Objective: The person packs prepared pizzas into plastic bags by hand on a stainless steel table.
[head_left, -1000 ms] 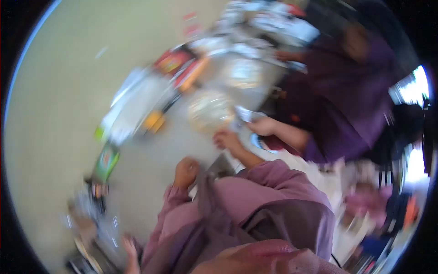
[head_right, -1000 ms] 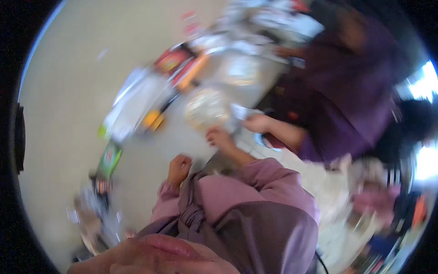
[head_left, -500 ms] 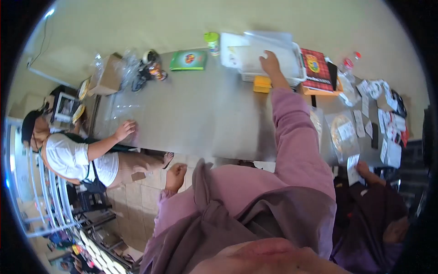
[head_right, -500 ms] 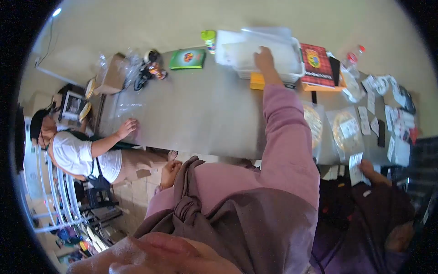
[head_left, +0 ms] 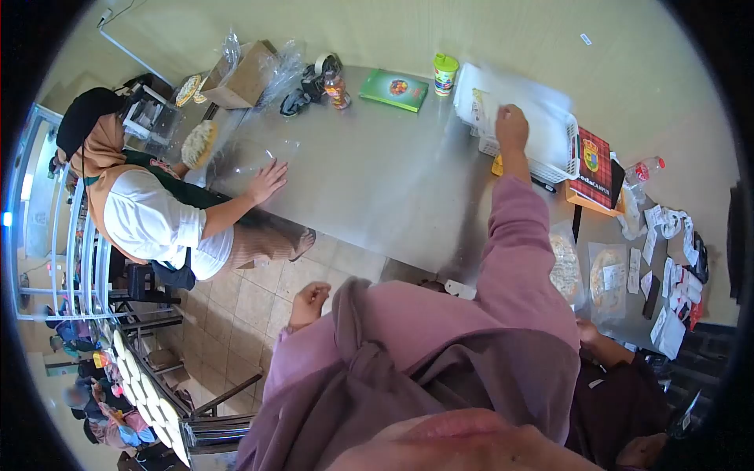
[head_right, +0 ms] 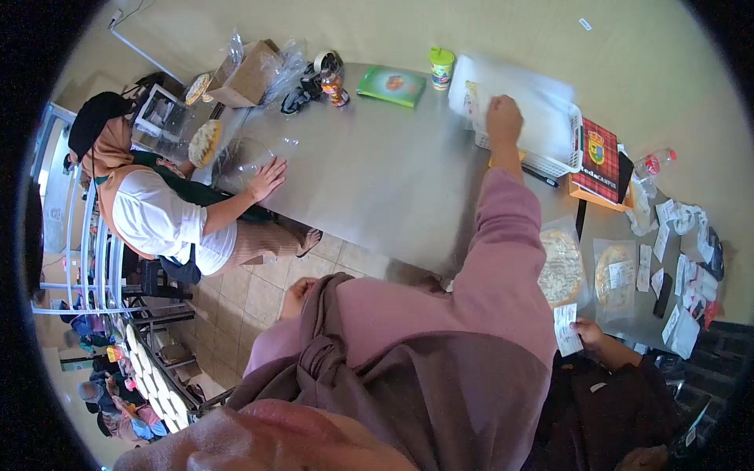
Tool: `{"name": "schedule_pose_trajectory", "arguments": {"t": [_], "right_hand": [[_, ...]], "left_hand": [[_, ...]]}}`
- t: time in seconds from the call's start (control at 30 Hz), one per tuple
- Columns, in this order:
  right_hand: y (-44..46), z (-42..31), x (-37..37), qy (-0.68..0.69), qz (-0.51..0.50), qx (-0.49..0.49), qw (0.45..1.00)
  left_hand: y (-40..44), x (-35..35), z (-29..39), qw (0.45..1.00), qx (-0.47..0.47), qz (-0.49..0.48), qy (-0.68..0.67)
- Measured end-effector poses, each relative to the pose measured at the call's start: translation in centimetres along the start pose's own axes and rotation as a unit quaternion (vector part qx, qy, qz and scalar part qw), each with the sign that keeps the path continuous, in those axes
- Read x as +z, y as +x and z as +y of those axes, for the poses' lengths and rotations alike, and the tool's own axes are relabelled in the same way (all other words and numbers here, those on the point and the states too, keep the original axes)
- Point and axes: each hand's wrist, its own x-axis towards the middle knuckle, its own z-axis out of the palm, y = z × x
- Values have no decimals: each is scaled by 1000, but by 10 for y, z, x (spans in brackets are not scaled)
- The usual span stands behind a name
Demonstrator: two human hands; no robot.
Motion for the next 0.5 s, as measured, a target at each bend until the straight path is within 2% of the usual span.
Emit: {"name": "schedule_pose_trajectory", "arguments": {"t": [0.07,0.13,0.17,0.2,0.27,0.3,0.33,0.37,0.4,0.43,0.47,0.5], "right_hand": [[-23,-59,-14,76,-117,-52,989],[-66,-117,-33,130,-251,-175,943],[-90,-144,-48,198,-353,-211,890],[-115,-169,-66,261,-450,-242,819],[-155,-220,-107,305,-620,-208,693],[-169,-234,-120,314,-656,-193,658],[-181,-242,-128,320,-692,-175,623],[-190,-244,-129,316,-697,-177,619],[-197,-239,-127,377,-672,-149,620],[-204,-233,-127,436,-642,-118,620],[-211,-228,-130,470,-617,-48,630],[-215,-223,-133,467,-618,-48,631]], "left_hand": [[18,-12,11,993,105,-49,9],[48,-22,6,985,126,-110,-52],[57,-22,21,978,188,-86,-22],[56,-22,46,978,153,-91,-110],[58,-30,79,974,169,-55,-142],[76,-42,79,974,166,-46,-148],[98,-53,77,947,303,-101,-35],[110,-63,73,886,429,-154,81],[105,-67,79,889,426,-150,75],[95,-69,98,906,323,-273,5],[89,-70,110,894,212,-389,-66],[87,-68,113,893,213,-390,-70]]}}
